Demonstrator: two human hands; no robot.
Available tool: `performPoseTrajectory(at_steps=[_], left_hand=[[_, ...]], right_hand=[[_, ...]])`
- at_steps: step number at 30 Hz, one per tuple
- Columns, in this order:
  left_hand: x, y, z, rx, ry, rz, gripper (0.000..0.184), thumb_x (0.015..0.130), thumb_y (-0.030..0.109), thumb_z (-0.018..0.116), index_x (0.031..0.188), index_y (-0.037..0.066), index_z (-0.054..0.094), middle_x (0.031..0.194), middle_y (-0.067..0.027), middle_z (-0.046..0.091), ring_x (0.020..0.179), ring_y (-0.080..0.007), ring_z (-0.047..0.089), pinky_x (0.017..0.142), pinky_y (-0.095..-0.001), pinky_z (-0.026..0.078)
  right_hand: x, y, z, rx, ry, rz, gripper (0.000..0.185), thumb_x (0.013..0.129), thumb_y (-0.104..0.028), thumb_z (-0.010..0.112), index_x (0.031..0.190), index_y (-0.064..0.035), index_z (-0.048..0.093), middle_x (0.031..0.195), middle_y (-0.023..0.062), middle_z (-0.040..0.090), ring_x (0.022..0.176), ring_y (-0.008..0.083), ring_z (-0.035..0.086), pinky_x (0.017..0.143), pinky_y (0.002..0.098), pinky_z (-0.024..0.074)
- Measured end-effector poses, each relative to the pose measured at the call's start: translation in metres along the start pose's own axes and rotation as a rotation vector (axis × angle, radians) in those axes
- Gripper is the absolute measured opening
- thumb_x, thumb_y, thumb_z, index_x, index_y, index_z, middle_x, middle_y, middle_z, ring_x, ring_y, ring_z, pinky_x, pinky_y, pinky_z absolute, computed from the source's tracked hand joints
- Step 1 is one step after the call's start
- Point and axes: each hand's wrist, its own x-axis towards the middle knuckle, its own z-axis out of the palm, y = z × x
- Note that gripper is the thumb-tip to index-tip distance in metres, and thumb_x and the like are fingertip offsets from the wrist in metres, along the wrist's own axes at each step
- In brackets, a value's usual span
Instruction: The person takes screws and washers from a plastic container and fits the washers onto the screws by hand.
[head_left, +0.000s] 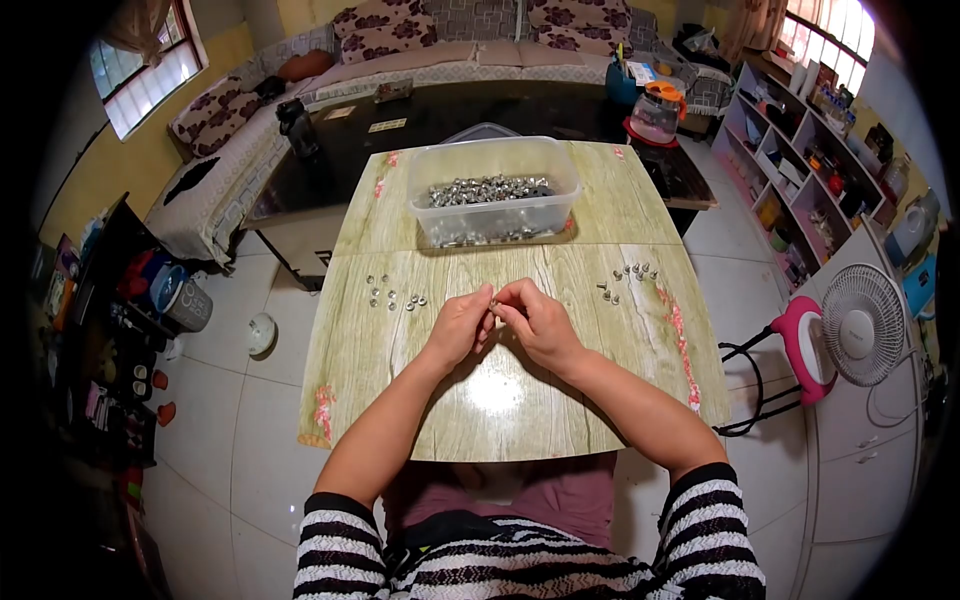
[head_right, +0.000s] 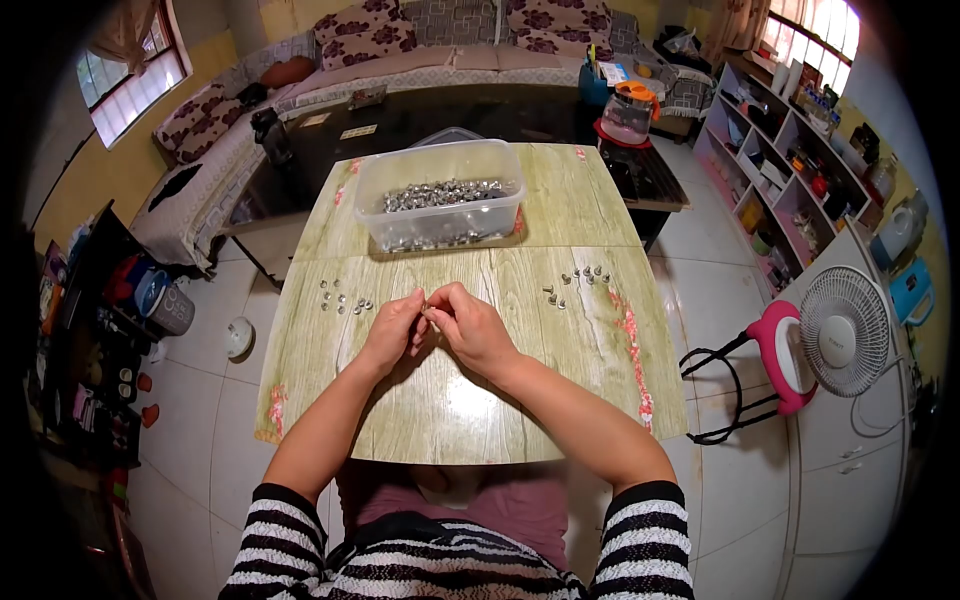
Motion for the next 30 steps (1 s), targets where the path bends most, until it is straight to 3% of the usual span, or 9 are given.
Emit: performPoseTrajectory(at_steps=[3, 12, 15, 24, 30], left_hand=[[-0.001, 0.004, 0.008, -0.012, 0.082, 0.062, 0.026, 0.09, 0.029, 0.038, 0.079, 0.008, 0.047, 0.06, 0.002, 0.042, 0.049, -0.0054, 0.04, 0.044, -0.0172, 0.031], [0.002, -0.004, -0.001, -0.032, -0.02, 0.038, 0.026, 0.09, 0.03, 0.038, 0.078, 0.009, 0.046, 0.061, 0.0022, 0.044, 0.049, -0.0048, 0.041, 0.045, -0.017, 0.032], [-0.001, 0.002, 0.008, -0.023, 0.116, 0.058, 0.027, 0.09, 0.031, 0.036, 0.078, 0.009, 0.047, 0.061, 0.0019, 0.045, 0.048, -0.0047, 0.04, 0.044, -0.0168, 0.031], [0.001, 0.0, 0.004, -0.046, 0.095, -0.006, 0.025, 0.09, 0.03, 0.038, 0.08, 0.009, 0.048, 0.063, 0.0021, 0.046, 0.049, -0.0046, 0.041, 0.045, -0.0165, 0.033], [0.002, -0.003, 0.002, -0.02, 0.03, 0.091, 0.026, 0.09, 0.031, 0.037, 0.082, 0.009, 0.048, 0.063, 0.0018, 0.047, 0.051, -0.0047, 0.042, 0.046, -0.0161, 0.034]], right_hand=[[0.0, 0.004, -0.001, 0.023, 0.032, -0.005, 0.015, 0.081, -0.012, 0.054, 0.089, -0.0018, 0.046, 0.077, 0.0139, 0.057, 0.068, 0.0267, 0.058, 0.059, 0.0316, 0.0455], [-0.001, 0.0, 0.001, -0.027, 0.016, -0.046, 0.015, 0.08, -0.01, 0.054, 0.09, -0.0024, 0.047, 0.077, 0.0131, 0.058, 0.068, 0.0257, 0.059, 0.059, 0.0308, 0.0463], [0.0, 0.001, -0.001, -0.031, 0.03, -0.029, 0.014, 0.08, -0.01, 0.054, 0.09, -0.0022, 0.047, 0.077, 0.013, 0.058, 0.068, 0.0254, 0.059, 0.059, 0.0307, 0.0464], [-0.001, 0.0, 0.0, -0.052, 0.019, -0.048, 0.013, 0.081, -0.009, 0.053, 0.09, -0.0022, 0.047, 0.077, 0.0129, 0.058, 0.068, 0.0251, 0.059, 0.059, 0.0305, 0.0466], [-0.001, -0.007, -0.002, 0.023, -0.017, 0.009, 0.014, 0.081, -0.009, 0.052, 0.091, -0.0023, 0.046, 0.077, 0.013, 0.058, 0.069, 0.0254, 0.059, 0.06, 0.0304, 0.0469]])
